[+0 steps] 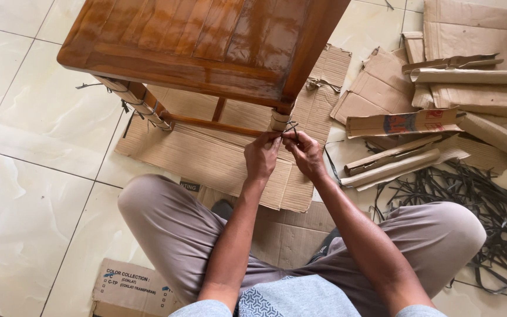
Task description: Wrapping the legs of a wooden chair with cardboard and securing them with plastic ties.
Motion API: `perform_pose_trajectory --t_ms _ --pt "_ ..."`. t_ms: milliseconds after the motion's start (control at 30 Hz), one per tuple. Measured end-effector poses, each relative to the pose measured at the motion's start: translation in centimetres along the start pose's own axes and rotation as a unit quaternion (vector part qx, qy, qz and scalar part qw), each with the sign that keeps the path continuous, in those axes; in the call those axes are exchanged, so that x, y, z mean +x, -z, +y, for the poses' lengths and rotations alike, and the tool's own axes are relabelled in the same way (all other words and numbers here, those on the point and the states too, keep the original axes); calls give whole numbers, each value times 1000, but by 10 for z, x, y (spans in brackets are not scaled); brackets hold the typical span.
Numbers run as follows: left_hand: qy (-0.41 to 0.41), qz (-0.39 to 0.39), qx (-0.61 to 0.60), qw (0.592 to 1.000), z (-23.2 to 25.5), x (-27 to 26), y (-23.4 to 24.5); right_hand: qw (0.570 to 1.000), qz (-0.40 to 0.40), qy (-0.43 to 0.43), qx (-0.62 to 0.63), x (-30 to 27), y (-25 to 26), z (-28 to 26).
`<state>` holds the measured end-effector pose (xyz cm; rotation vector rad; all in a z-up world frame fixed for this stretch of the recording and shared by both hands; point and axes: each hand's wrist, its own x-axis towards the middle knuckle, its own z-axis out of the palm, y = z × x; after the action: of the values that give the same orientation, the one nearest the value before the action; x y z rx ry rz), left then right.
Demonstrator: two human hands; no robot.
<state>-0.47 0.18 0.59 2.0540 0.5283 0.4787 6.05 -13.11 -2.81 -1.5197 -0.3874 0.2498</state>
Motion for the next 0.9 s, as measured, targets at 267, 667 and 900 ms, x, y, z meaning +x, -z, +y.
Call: perform_pose_trajectory --t_ms 267,667,900 --pt "-25 42 54 997 -18 1 -18 990 37 61 -121 -2 1 -20" --pt "-97 132 80 983 -19 5 -23 922 119 187 -319 10 14 -12" --pt "-104 174 84 976 -26 6 -31 912 140 176 -343 5 12 -17"
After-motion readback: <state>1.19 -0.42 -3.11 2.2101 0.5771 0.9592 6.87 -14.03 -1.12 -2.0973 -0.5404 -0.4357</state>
